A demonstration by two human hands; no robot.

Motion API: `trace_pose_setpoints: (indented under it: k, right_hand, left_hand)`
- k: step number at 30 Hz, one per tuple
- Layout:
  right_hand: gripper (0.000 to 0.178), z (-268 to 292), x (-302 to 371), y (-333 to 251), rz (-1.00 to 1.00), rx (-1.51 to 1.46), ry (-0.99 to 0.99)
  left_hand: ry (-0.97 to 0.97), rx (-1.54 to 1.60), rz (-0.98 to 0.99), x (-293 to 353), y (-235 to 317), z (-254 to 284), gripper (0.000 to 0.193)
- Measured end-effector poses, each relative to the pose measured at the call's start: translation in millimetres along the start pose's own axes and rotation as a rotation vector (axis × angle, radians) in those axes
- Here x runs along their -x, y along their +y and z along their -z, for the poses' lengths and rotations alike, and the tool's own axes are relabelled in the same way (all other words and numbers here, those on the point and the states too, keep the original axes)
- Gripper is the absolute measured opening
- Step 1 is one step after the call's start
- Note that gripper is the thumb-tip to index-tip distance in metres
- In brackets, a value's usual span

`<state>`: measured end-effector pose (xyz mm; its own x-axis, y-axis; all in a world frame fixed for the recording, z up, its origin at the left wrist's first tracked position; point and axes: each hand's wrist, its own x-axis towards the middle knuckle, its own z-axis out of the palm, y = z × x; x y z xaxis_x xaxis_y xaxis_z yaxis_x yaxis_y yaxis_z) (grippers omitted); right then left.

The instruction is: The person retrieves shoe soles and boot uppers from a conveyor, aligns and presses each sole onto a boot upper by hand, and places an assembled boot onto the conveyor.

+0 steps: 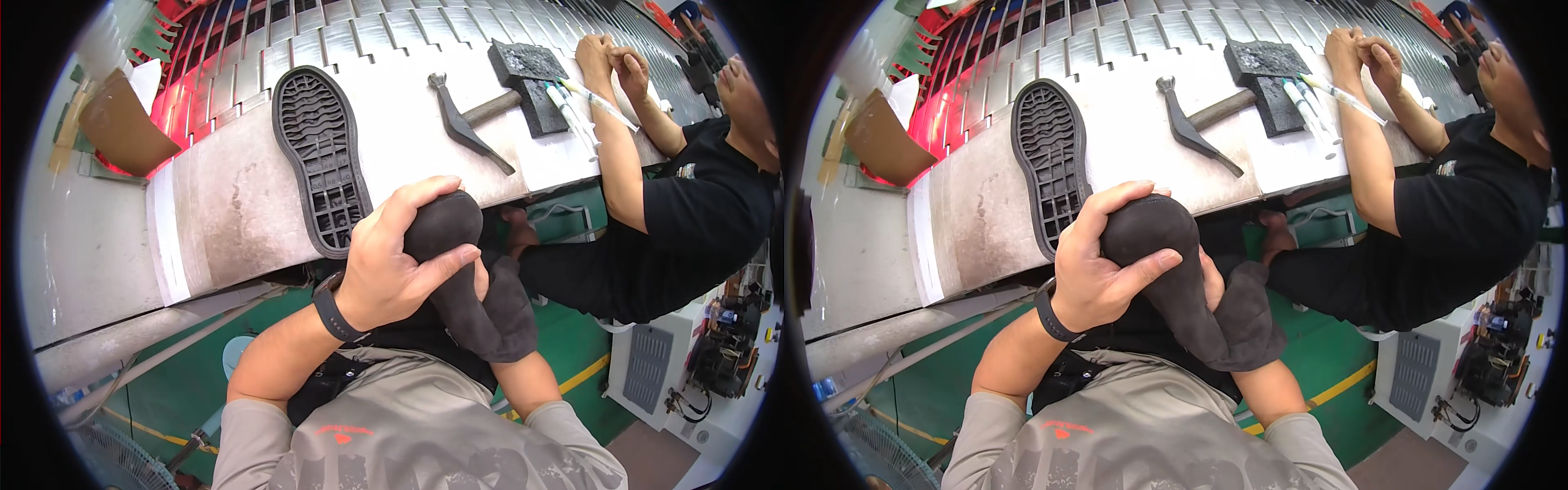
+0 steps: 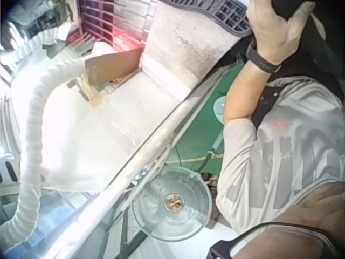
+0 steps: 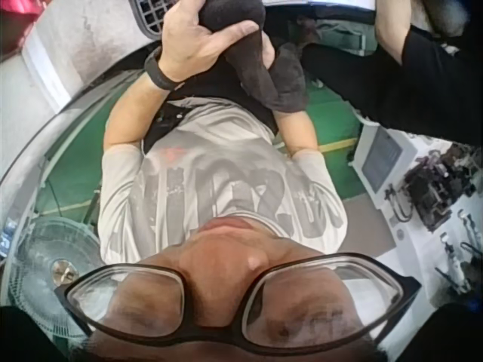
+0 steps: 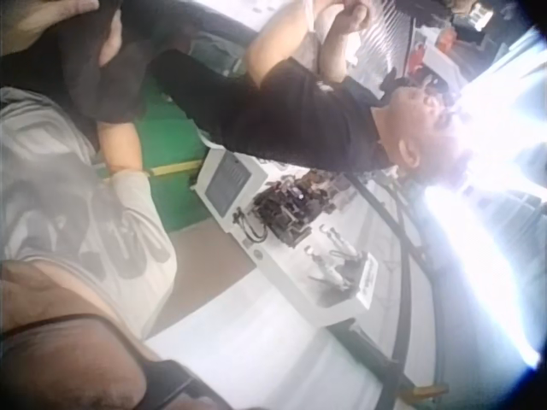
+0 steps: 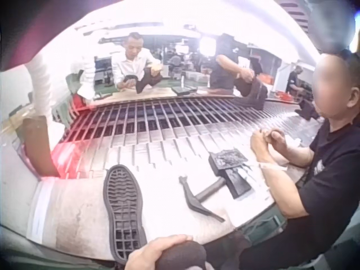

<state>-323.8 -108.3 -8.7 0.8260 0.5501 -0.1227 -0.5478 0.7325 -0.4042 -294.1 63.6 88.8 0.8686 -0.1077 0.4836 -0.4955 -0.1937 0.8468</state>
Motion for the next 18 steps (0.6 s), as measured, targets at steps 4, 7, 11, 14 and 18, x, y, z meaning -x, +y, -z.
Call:
trace_pose_setpoints:
  k: [4, 7, 11, 14, 18]
  right_hand:
    - [0.069, -36.6, 8.4, -14.1, -0.137, 0.461, 0.22]
    - [0.058, -62.3, 12.3, -35.2, -0.247, 0.93, 0.454]
    - [0.075, 35.5, 13.2, -11.9, -0.195, 0.194, 0.219]
    - [0.085, 52.1, 15.3, -0.2, -0.197, 0.247, 0.191]
    - [0.084, 74.4, 16.4, 12.0, -0.17, 0.065, 0.11]
  left_hand:
    - [-0.079, -0.036, 0.089, -9.5, 8.4, 9.4, 0.069]
    - [-0.282, -0.155, 0.126, -40.2, 4.8, 39.4, 0.072]
    - [0.165, -0.982, -0.1, -108.2, -116.3, 127.1, 0.059]
    - [-0.014, -0.742, 0.242, -106.2, -150.8, 172.5, 0.052]
    - [0.314, 0.346, 0.465, -80.8, -105.3, 180.9, 0.029]
